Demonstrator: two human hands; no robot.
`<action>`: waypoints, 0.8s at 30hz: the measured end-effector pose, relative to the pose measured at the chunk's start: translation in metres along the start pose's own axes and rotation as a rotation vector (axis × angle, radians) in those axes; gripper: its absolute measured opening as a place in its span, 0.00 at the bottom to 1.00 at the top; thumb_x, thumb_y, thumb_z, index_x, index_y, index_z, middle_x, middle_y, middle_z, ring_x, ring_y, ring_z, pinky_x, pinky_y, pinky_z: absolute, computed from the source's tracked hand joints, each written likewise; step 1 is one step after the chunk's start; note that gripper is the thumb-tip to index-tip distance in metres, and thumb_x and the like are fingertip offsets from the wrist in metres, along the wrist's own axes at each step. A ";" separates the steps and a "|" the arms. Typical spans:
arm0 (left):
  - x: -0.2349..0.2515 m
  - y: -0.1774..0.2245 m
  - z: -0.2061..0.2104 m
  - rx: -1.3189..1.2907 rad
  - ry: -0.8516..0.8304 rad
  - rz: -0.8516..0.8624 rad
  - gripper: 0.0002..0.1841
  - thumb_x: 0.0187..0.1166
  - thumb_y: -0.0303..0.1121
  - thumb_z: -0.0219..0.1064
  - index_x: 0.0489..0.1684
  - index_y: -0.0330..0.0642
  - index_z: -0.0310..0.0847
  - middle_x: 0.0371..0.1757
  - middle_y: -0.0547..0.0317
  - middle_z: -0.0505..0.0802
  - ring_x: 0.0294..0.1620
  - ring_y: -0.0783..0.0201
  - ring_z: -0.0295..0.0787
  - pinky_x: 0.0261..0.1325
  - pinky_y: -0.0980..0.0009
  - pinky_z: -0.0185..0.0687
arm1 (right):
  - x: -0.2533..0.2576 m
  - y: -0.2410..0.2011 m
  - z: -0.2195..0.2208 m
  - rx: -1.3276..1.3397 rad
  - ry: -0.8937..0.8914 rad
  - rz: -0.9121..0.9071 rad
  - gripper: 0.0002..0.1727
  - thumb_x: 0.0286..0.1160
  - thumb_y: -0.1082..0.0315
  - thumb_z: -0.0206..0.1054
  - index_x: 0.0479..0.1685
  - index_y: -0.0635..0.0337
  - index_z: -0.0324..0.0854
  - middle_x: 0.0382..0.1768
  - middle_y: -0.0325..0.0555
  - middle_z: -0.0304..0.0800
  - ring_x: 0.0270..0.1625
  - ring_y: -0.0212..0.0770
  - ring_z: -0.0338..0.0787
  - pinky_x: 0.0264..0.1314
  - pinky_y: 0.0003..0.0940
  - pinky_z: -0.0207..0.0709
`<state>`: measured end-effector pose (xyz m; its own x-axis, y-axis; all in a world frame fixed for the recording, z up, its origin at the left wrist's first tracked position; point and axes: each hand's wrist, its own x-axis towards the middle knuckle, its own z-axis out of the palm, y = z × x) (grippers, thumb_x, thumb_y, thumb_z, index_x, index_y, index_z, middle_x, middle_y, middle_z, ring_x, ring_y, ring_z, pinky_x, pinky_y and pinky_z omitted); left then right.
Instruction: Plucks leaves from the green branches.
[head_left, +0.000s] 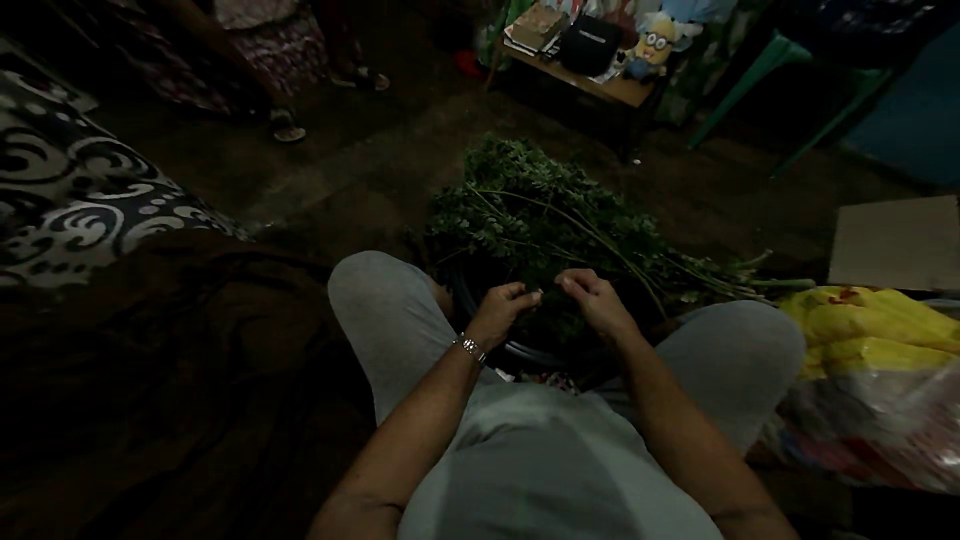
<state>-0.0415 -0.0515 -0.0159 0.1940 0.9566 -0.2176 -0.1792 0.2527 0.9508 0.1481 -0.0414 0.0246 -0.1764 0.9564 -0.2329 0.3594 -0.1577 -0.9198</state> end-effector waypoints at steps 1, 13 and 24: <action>0.000 0.000 -0.001 0.001 -0.002 0.002 0.04 0.82 0.22 0.64 0.39 0.34 0.84 0.35 0.63 0.90 0.37 0.73 0.87 0.50 0.75 0.84 | 0.000 0.000 0.001 0.003 -0.034 0.003 0.17 0.89 0.62 0.59 0.62 0.67 0.82 0.71 0.57 0.77 0.68 0.43 0.82 0.69 0.38 0.78; 0.000 0.001 0.001 0.042 0.028 -0.010 0.04 0.82 0.24 0.64 0.38 0.36 0.83 0.33 0.65 0.89 0.36 0.74 0.85 0.48 0.76 0.83 | 0.000 0.001 0.004 0.028 0.171 -0.017 0.14 0.89 0.68 0.58 0.58 0.70 0.84 0.75 0.58 0.76 0.70 0.44 0.81 0.70 0.38 0.76; 0.000 0.001 0.000 0.024 0.016 0.002 0.04 0.82 0.24 0.63 0.40 0.34 0.83 0.34 0.64 0.89 0.37 0.73 0.86 0.50 0.75 0.84 | -0.002 0.000 0.004 -0.029 0.004 -0.049 0.12 0.85 0.67 0.63 0.50 0.70 0.84 0.74 0.60 0.75 0.71 0.43 0.80 0.71 0.37 0.75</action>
<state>-0.0416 -0.0511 -0.0147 0.1778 0.9595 -0.2187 -0.1567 0.2470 0.9562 0.1450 -0.0442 0.0238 -0.1903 0.9638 -0.1865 0.3765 -0.1038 -0.9206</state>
